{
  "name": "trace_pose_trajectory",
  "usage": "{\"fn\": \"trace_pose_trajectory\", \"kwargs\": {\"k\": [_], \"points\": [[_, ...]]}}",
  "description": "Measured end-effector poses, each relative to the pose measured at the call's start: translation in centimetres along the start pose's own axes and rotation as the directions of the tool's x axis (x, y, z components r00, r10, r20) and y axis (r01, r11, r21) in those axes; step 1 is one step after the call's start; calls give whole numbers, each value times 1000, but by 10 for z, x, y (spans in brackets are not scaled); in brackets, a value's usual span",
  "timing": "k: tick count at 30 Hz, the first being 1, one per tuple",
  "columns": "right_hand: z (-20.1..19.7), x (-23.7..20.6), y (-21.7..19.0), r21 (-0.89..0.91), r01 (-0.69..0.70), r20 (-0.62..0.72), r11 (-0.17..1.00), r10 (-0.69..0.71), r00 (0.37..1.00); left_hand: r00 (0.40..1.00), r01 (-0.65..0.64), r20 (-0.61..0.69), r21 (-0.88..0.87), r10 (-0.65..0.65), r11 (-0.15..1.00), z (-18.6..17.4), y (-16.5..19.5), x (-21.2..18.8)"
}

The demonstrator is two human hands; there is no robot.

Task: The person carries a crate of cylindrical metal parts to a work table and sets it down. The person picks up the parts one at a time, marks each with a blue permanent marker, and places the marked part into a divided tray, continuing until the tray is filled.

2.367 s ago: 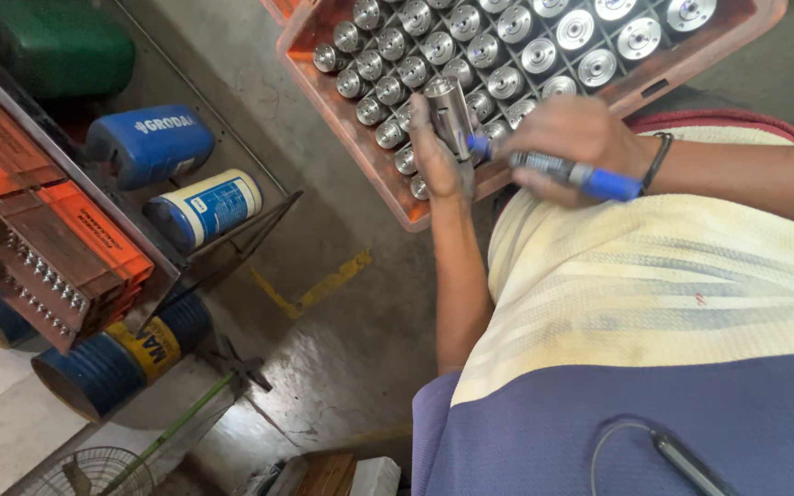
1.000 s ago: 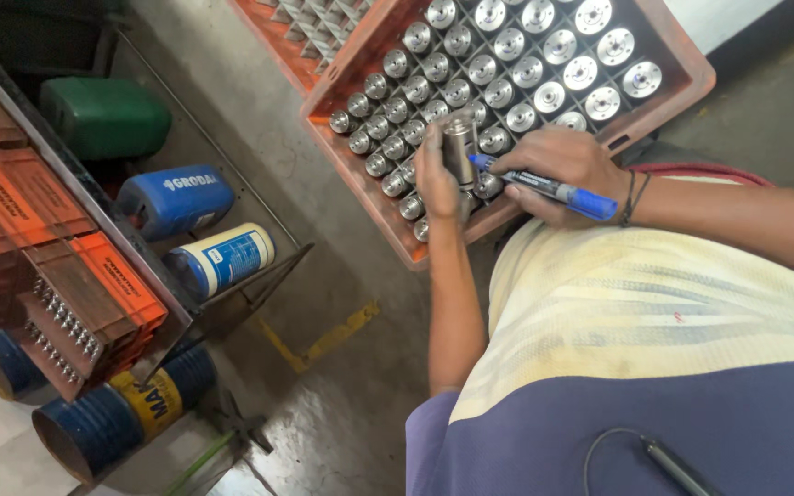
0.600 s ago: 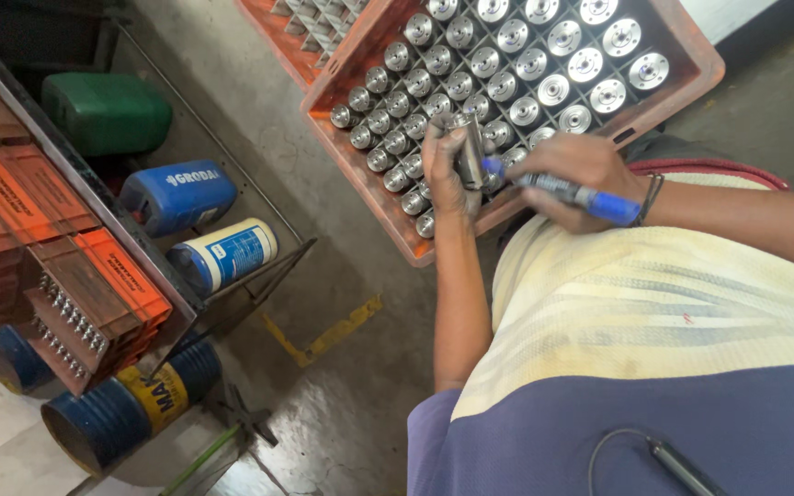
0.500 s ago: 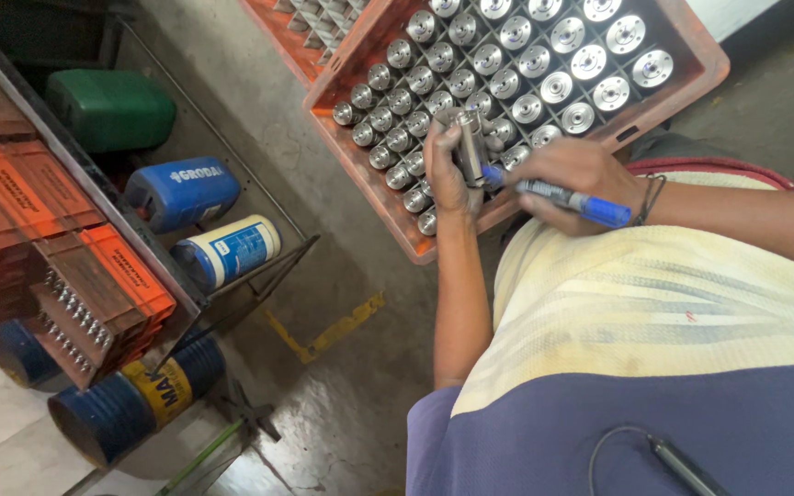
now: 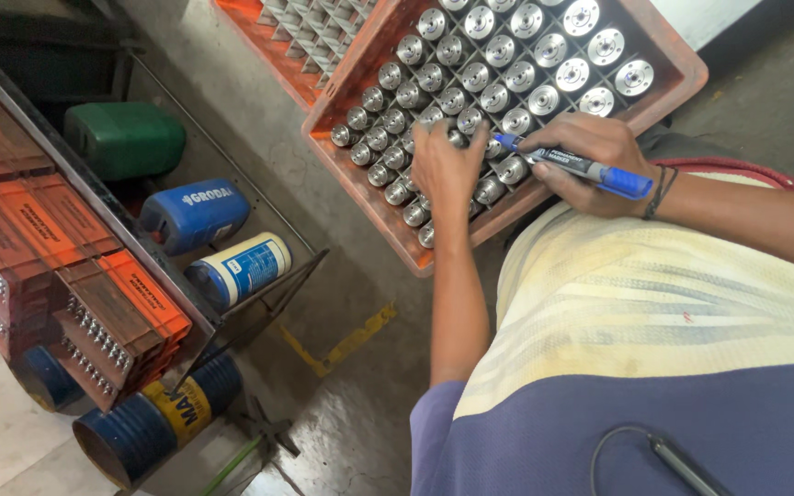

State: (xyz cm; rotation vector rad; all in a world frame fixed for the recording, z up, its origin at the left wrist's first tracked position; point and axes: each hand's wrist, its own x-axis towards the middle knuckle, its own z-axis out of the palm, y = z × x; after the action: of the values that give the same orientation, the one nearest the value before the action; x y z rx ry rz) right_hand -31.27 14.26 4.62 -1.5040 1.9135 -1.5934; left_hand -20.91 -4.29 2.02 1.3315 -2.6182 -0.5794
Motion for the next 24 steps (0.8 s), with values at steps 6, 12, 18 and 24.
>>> {"fn": "trace_pose_trajectory", "kwargs": {"k": [6, 12, 18, 24], "points": [[-6, 1, 0, 18, -12, -1, 1000, 12, 1000, 974, -219, 0, -227, 224, 949, -43, -21, 21], [0, 6, -6, -55, 217, 135, 975, -208, 969, 982, 144, 158, -980, 99, 138, -21, -11, 7], [3, 6, -2, -100, 190, 159, 977, -173, 972, 949, 313, 312, -950, 35, -1, 8, 19, -12], [3, -6, 1, -34, 132, 128, 991, -127, 984, 932, 362, 361, -932, -45, 27, 0, 24, -15]]}}
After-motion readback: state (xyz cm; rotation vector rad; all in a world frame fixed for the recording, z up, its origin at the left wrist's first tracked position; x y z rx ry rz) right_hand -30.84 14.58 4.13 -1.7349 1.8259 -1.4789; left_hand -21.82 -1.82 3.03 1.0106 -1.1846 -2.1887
